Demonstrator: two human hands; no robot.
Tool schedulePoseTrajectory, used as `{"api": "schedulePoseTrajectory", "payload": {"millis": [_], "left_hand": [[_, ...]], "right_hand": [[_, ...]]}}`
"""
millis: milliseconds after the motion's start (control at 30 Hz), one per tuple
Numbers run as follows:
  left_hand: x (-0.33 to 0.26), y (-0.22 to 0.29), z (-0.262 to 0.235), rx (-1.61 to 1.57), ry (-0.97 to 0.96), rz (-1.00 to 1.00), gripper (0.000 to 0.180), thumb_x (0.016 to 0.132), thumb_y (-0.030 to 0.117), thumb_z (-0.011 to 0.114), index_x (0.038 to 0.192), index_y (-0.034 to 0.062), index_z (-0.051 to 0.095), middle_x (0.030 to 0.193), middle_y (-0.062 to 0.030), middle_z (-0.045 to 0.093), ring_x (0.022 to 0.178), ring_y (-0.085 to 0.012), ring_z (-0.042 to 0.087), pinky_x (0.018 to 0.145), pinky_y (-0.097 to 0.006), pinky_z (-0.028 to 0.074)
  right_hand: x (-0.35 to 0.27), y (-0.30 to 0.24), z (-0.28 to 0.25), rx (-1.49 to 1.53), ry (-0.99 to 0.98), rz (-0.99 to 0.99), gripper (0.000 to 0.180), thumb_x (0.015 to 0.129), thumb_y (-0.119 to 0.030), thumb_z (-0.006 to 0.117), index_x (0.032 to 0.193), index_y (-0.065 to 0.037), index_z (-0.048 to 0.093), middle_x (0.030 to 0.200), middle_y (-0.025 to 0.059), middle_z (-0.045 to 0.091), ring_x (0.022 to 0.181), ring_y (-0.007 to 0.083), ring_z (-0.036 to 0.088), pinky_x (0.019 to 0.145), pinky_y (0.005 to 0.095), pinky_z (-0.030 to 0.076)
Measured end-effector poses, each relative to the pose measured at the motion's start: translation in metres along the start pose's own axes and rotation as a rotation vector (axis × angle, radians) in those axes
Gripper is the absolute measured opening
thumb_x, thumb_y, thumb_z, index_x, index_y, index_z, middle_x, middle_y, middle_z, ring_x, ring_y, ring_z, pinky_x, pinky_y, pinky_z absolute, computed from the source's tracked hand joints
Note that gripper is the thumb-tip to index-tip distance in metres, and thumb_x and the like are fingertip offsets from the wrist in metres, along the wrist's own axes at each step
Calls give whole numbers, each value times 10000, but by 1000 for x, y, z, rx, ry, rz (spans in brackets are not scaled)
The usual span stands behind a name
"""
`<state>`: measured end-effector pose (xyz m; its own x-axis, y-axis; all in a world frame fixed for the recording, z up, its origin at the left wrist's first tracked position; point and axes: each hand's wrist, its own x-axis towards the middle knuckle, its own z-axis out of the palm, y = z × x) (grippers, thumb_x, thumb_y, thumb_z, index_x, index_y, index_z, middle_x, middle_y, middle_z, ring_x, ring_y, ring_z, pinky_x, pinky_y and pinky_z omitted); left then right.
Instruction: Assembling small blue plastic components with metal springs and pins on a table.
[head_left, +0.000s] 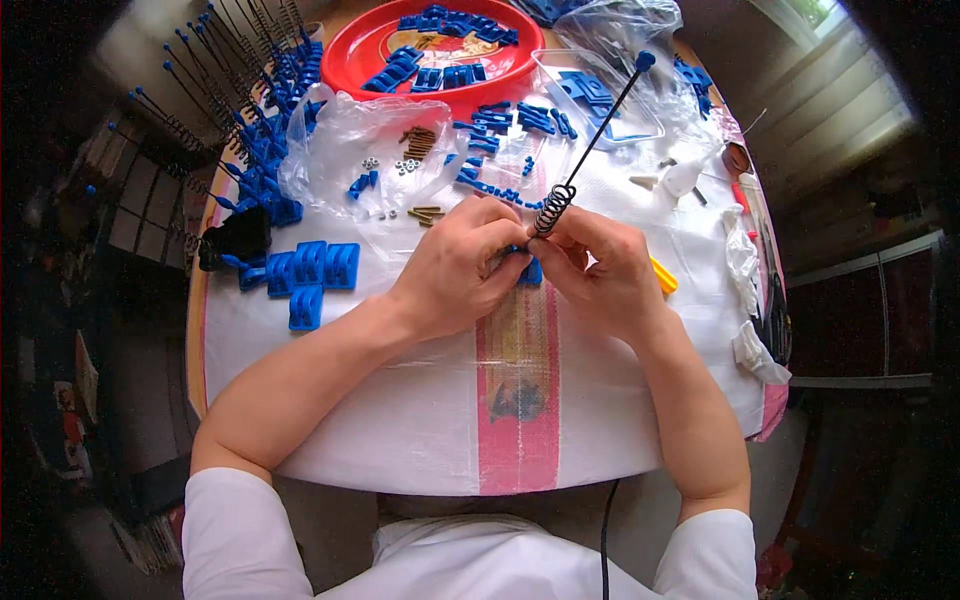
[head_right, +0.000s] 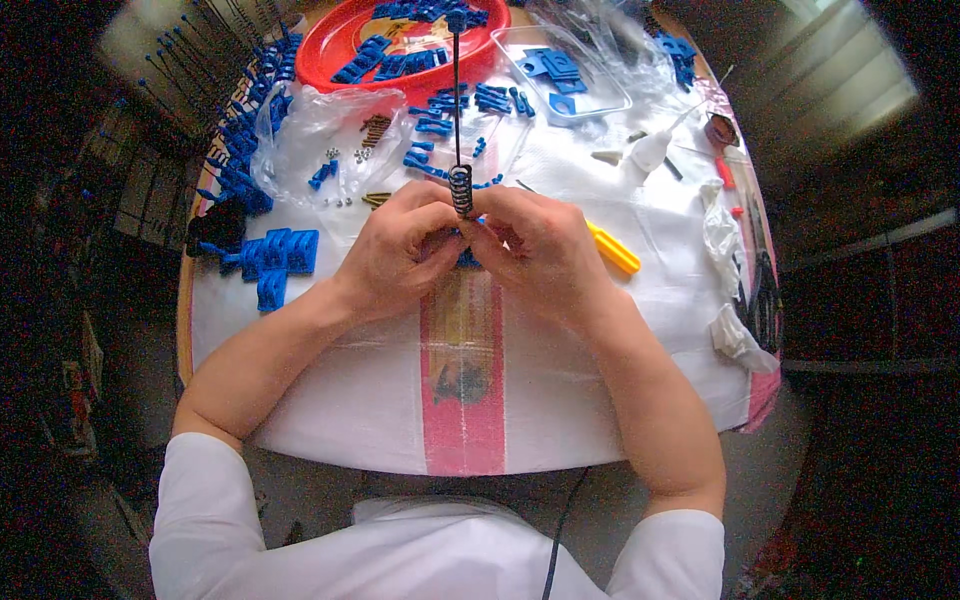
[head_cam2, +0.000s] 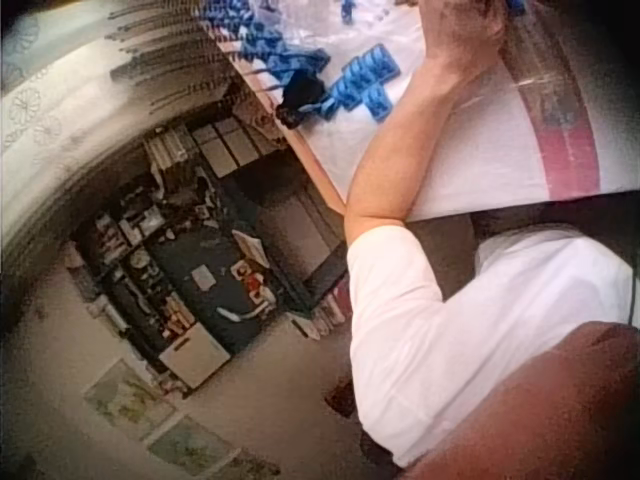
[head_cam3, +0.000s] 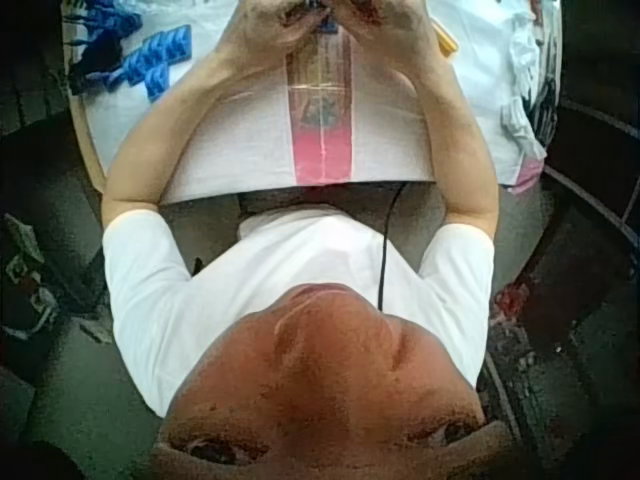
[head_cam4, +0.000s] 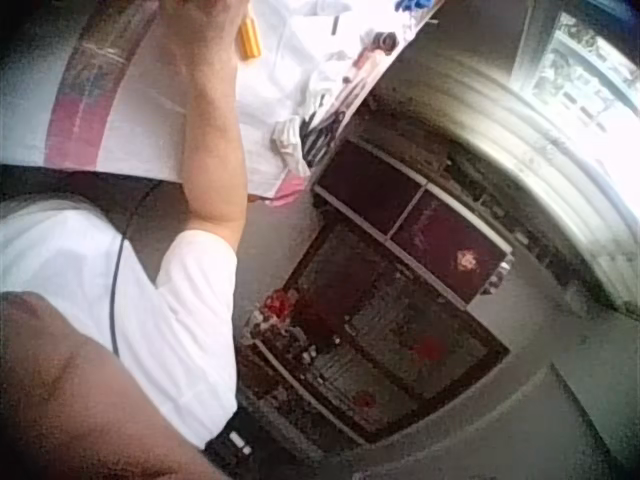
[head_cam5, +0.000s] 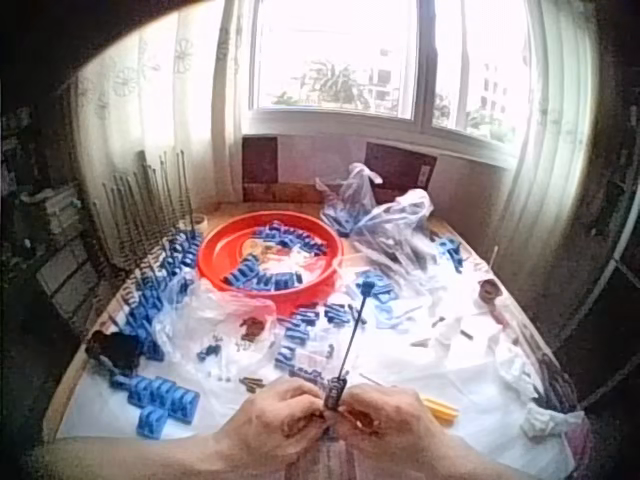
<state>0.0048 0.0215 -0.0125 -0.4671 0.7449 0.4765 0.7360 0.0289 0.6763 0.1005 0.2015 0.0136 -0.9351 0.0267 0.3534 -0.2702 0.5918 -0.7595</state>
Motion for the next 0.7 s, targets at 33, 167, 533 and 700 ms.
{"api": "schedulePoseTrajectory", "payload": {"millis": [33,167,533,700], "left_hand": [[0,-2,1,11,11,29,223,811,-13,700,1031,13,670,1064,-151,622,992,-316,626,829,-380,537],[0,-3,1,31,21,63,219,811,-14,701,1025,11,666,1042,-150,616,964,-309,628,801,-375,540],[1,-1,2,22,43,39,215,803,14,696,1016,23,664,1027,-141,645,967,-333,626,826,-414,526],[0,-1,2,10,39,26,203,806,21,692,1006,22,661,1022,-143,643,965,-337,624,825,-416,524]], "right_hand": [[0,0,1,5,3,-2,150,871,-31,716,1015,-24,678,795,107,677,615,147,630,562,298,509],[0,-1,1,10,15,-8,150,875,-32,718,1019,-20,677,797,107,678,617,147,631,563,301,510],[1,-2,0,18,4,-6,157,870,-27,712,1023,-29,676,791,99,670,614,147,613,559,299,494],[1,-1,0,8,0,-9,153,866,-28,708,1016,-32,676,781,105,662,599,161,607,552,309,489]]}}
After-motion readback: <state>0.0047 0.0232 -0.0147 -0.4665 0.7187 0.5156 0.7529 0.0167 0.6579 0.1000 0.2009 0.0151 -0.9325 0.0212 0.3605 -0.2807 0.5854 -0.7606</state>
